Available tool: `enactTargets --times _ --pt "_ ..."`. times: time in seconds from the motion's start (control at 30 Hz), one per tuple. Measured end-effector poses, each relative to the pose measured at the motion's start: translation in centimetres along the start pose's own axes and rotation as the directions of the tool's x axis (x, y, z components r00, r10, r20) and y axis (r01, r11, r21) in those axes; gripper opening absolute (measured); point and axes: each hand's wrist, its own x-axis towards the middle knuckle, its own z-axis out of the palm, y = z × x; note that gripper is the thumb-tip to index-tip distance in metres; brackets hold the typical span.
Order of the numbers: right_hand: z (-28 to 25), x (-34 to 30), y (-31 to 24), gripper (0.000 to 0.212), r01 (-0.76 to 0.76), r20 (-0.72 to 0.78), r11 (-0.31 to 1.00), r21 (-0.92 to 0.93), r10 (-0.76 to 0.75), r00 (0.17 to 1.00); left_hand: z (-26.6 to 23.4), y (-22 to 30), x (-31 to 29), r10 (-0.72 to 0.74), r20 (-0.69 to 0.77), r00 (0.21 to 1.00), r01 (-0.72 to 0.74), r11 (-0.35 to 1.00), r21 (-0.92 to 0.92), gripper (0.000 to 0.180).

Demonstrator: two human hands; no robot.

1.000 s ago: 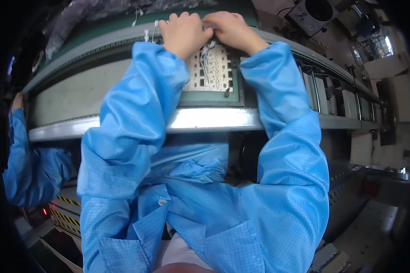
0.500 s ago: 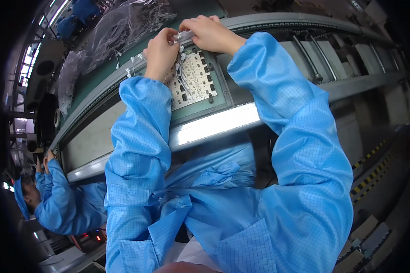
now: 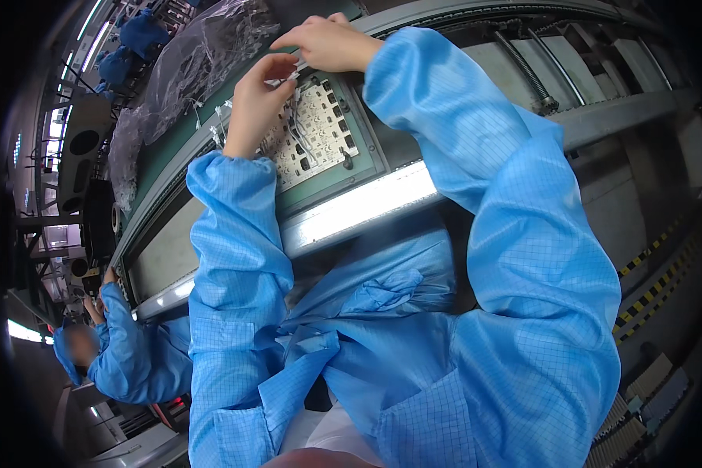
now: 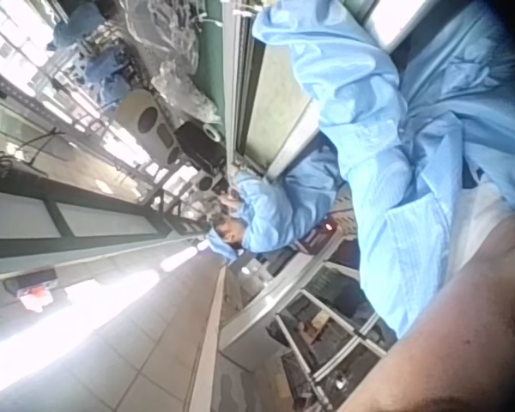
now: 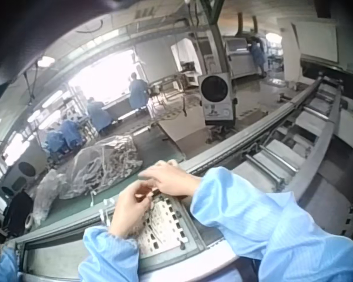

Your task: Placing small electronic components onto a printed circuit board on an assembly line.

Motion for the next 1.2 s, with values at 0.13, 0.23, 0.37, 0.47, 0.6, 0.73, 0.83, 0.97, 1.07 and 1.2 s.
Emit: enactTargets --times 0.13,0.23,0.37,0.47,0.6,0.73,0.83,0.97,1.07,1.2 --pt "0.3 2.5 -1.0 0.048 -0.012 0.271 0.995 0.097 -0.015 0.962 -0.1 -0.1 -0.6 0.129 -0.004 0.992 -0.124 0.959 0.257 0.032" --pt "-1.2 2.8 -1.1 0.04 -0.038 0.333 0.995 0.092 0.006 0.943 0.2 0.1 -1.0 0.169 -0.044 0.985 -0.144 0.931 0.336 0.032" --pt "-5.6 0.5 -3.2 0.01 0.066 0.171 0.998 -0.002 -0.065 0.983 0.5 0.5 -1.6 0.181 -0.081 0.98 -0.123 0.874 0.47 0.027" --pt "-4.9 -1.7 -0.9 0.011 0.09 0.142 0.996 0.022 -0.092 0.986 0.9 0.4 -1.4 0.166 -0.056 0.985 -0.117 0.859 0.498 0.024" --pt "-5.2 -1.8 -2.2 0.01 0.165 0.157 0.985 -0.055 -0.154 0.975 0.9 -0.2 -1.1 0.188 -0.067 0.98 -0.152 0.92 0.361 0.021" --pt "-5.9 -2.4 -2.0 0.01 0.236 0.137 0.954 -0.184 -0.213 0.967 1.5 0.1 -0.9 0.205 -0.078 0.976 -0.177 0.945 0.275 0.022" --pt "-6.5 -2.6 -2.7 0.009 0.235 0.249 0.936 -0.263 -0.169 0.954 1.3 0.0 -1.1 0.09 -0.082 0.993 -0.08 0.99 0.12 0.024" --pt "-7.0 -2.7 -3.1 0.009 0.229 0.286 0.947 -0.228 -0.159 0.945 1.3 0.1 -0.9 0.142 -0.093 0.986 -0.127 0.98 0.15 0.024" --pt "-6.4 -2.7 -2.7 0.01 0.187 0.237 0.948 -0.257 -0.125 0.963 1.8 -0.3 -1.0 0.166 -0.096 0.981 -0.15 0.976 0.158 0.022" --pt "-5.5 -2.7 -2.4 0.011 0.035 0.18 0.982 -0.187 -0.001 0.984 2.6 -0.9 -0.8 0.223 -0.095 0.97 -0.162 0.887 0.432 0.019"
